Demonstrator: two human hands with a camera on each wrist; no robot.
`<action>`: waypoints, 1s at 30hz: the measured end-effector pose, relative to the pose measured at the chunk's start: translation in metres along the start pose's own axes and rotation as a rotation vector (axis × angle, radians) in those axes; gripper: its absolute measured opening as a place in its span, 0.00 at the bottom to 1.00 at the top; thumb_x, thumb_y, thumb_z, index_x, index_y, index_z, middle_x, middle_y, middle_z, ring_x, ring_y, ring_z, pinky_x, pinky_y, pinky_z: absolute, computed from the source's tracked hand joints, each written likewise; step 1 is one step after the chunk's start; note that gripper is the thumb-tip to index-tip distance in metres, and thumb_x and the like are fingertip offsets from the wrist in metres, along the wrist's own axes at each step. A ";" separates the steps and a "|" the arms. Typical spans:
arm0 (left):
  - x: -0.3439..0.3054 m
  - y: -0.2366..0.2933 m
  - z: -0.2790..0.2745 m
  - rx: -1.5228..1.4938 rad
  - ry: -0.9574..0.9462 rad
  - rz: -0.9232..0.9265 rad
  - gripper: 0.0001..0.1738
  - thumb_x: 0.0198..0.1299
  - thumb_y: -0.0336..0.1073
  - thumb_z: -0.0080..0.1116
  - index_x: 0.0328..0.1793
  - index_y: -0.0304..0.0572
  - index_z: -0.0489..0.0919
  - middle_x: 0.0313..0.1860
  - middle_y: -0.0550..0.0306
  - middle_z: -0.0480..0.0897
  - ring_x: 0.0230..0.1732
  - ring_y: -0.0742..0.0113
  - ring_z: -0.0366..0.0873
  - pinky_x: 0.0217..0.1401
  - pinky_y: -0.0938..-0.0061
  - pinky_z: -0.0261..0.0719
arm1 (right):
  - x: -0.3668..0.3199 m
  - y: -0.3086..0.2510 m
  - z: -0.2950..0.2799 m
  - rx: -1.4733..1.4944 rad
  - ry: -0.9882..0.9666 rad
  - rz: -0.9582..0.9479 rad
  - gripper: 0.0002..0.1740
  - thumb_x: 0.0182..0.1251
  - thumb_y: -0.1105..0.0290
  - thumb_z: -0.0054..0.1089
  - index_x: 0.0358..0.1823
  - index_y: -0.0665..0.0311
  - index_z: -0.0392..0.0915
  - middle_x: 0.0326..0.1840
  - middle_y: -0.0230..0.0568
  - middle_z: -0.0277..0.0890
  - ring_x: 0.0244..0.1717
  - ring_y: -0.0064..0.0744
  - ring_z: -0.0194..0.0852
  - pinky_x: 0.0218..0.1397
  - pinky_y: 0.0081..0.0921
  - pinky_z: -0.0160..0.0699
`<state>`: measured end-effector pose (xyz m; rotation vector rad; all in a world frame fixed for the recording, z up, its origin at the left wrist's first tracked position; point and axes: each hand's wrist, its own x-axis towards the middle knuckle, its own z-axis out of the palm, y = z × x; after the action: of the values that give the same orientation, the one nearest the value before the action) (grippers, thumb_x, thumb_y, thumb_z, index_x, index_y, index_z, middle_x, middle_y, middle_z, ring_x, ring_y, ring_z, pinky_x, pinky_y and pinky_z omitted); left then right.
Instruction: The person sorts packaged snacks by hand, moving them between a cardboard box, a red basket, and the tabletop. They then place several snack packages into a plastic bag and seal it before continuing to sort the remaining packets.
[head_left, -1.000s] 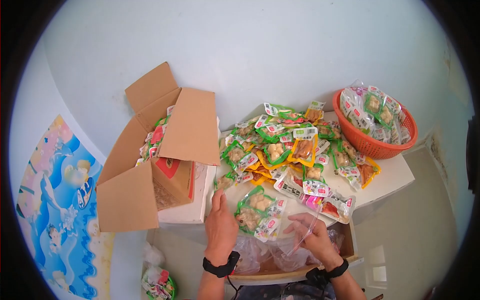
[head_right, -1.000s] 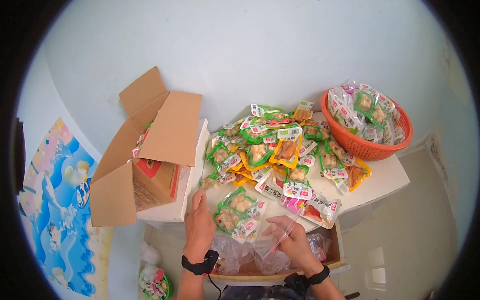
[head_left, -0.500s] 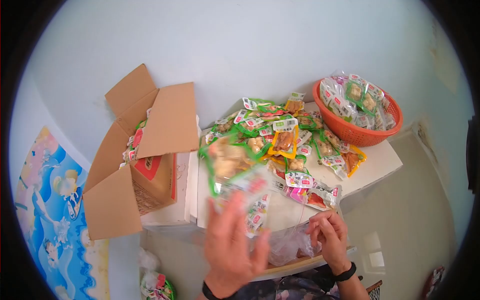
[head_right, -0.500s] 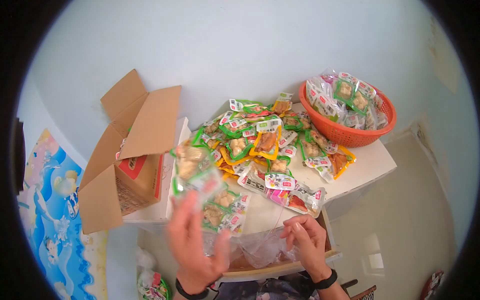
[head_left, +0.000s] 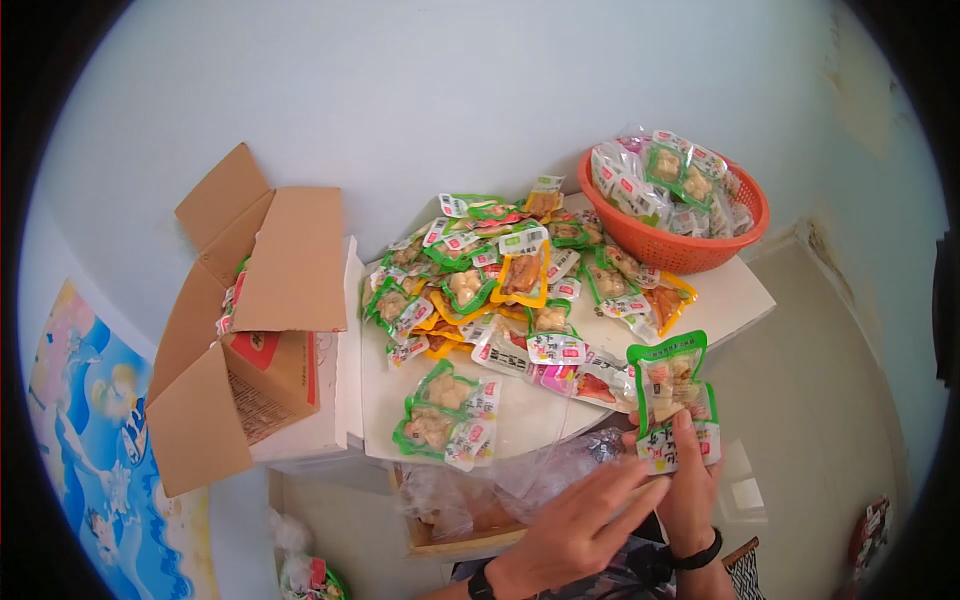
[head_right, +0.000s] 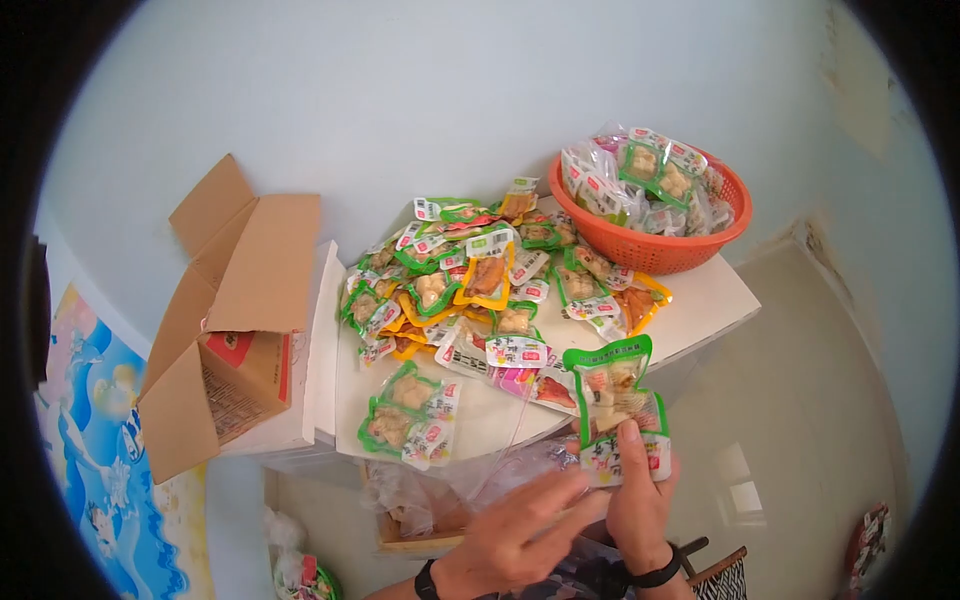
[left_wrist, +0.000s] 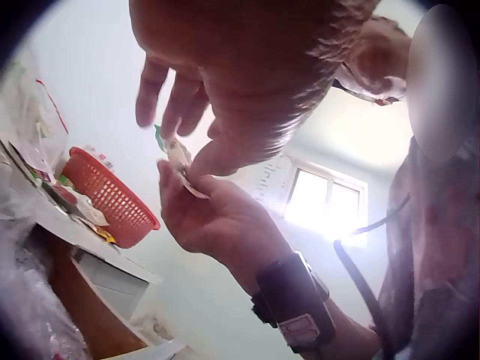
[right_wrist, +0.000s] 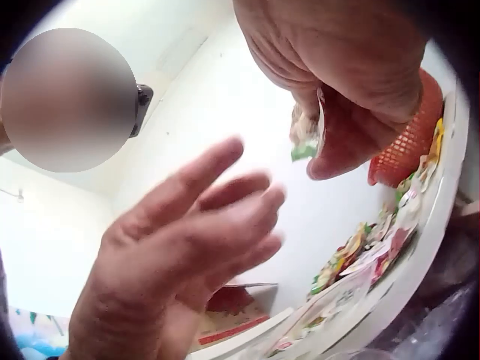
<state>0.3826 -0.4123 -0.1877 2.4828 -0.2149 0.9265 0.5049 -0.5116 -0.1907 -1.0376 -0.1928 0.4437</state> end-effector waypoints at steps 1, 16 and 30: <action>-0.004 -0.001 -0.004 0.002 0.051 -0.019 0.26 0.62 0.30 0.66 0.69 0.35 0.82 0.65 0.46 0.79 0.64 0.51 0.80 0.77 0.54 0.72 | 0.005 -0.001 -0.011 -0.094 0.031 0.011 0.20 0.83 0.60 0.56 0.62 0.72 0.78 0.42 0.49 0.88 0.34 0.34 0.89 0.34 0.27 0.89; -0.022 -0.050 -0.018 0.486 0.216 -0.375 0.17 0.50 0.24 0.72 0.48 0.43 0.88 0.37 0.57 0.78 0.41 0.54 0.76 0.43 0.61 0.76 | 0.016 0.028 -0.032 -0.271 -0.294 0.382 0.15 0.78 0.65 0.64 0.52 0.73 0.83 0.36 0.37 0.85 0.26 0.24 0.83 0.21 0.24 0.83; -0.018 -0.050 -0.029 0.397 0.354 -0.275 0.23 0.48 0.24 0.70 0.54 0.39 0.88 0.39 0.59 0.79 0.36 0.60 0.80 0.37 0.69 0.81 | 0.058 0.077 0.068 -0.311 -0.636 0.283 0.11 0.75 0.63 0.66 0.44 0.64 0.85 0.32 0.27 0.82 0.28 0.18 0.79 0.22 0.23 0.72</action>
<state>0.3669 -0.3549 -0.1994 2.5402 0.4570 1.3647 0.5121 -0.3991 -0.2261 -1.2065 -0.7034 1.0220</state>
